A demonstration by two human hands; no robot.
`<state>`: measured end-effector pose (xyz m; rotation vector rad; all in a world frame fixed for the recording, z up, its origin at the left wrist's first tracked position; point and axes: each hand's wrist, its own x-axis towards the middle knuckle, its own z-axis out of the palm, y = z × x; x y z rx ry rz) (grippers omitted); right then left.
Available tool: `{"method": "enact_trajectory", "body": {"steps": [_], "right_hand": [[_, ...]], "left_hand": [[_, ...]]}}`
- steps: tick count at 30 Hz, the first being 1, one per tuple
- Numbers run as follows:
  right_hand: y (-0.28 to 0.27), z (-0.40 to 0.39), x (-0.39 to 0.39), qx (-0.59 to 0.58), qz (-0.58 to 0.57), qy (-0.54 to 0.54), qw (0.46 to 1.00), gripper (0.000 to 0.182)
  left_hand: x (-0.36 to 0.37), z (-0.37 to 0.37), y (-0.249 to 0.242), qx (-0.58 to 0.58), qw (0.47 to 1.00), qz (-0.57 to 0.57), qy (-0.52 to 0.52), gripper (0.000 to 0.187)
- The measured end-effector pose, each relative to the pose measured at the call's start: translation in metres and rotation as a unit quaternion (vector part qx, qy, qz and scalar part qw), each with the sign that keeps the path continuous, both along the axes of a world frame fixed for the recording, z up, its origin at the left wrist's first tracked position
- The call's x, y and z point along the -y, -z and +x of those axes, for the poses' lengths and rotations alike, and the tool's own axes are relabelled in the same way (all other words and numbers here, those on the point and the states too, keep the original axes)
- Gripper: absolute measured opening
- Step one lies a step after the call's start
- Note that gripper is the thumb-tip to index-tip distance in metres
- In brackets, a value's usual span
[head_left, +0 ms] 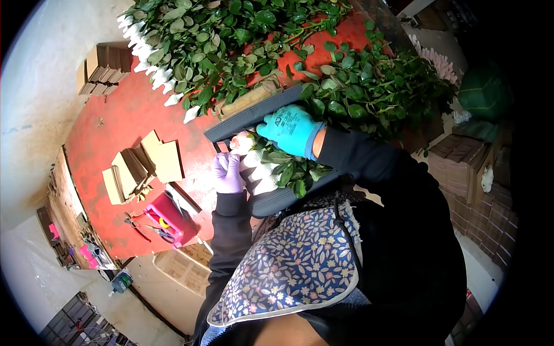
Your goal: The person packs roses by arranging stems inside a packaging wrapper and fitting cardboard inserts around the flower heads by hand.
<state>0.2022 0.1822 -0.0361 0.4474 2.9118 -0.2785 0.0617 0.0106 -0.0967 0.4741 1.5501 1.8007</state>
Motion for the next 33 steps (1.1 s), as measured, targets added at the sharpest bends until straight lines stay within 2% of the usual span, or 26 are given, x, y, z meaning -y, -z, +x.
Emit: {"method": "enact_trajectory", "body": {"steps": [4, 7, 8, 9, 11, 14, 17, 23, 27, 33], "right_hand": [[-0.001, 0.002, -0.001, -0.027, -0.038, 0.006, 0.999, 0.027], [0.005, 0.002, -0.001, -0.037, -0.042, 0.014, 0.998, 0.028], [0.005, 0.002, -0.001, -0.032, -0.041, 0.015, 0.999, 0.028], [0.004, 0.002, -0.002, -0.032, -0.040, 0.013, 0.999, 0.028], [0.002, 0.002, -0.004, -0.031, -0.064, 0.012, 0.997, 0.029], [0.004, 0.005, -0.002, -0.072, -0.047, 0.013, 0.996, 0.028], [0.007, 0.004, -0.002, -0.066, -0.039, 0.012, 0.997, 0.027], [0.010, 0.004, -0.001, -0.085, -0.027, 0.018, 0.996, 0.023], [0.002, 0.004, -0.001, -0.065, -0.025, 0.017, 0.997, 0.018], [0.004, 0.003, -0.001, -0.064, -0.014, 0.012, 0.998, 0.018]], "left_hand": [[0.014, -0.014, 0.013, -0.015, 0.999, -0.044, 0.003, 0.014], [0.019, -0.023, 0.024, 0.026, 0.997, -0.071, -0.002, 0.007], [0.017, -0.025, 0.031, 0.011, 1.000, -0.011, 0.010, 0.005], [0.017, -0.027, 0.037, -0.004, 0.999, 0.049, 0.021, 0.007], [0.006, -0.013, 0.015, 0.014, 0.999, 0.038, 0.008, 0.012], [0.013, -0.021, 0.021, 0.012, 0.998, 0.018, 0.062, 0.021], [0.012, -0.024, 0.023, -0.012, 0.995, 0.011, 0.103, 0.014], [0.006, -0.019, 0.022, -0.053, 0.996, -0.010, 0.070, 0.006], [0.015, -0.023, 0.020, -0.042, 0.993, -0.081, 0.077, 0.007], [0.020, -0.032, 0.023, -0.071, 0.991, -0.078, 0.088, 0.012]]}}
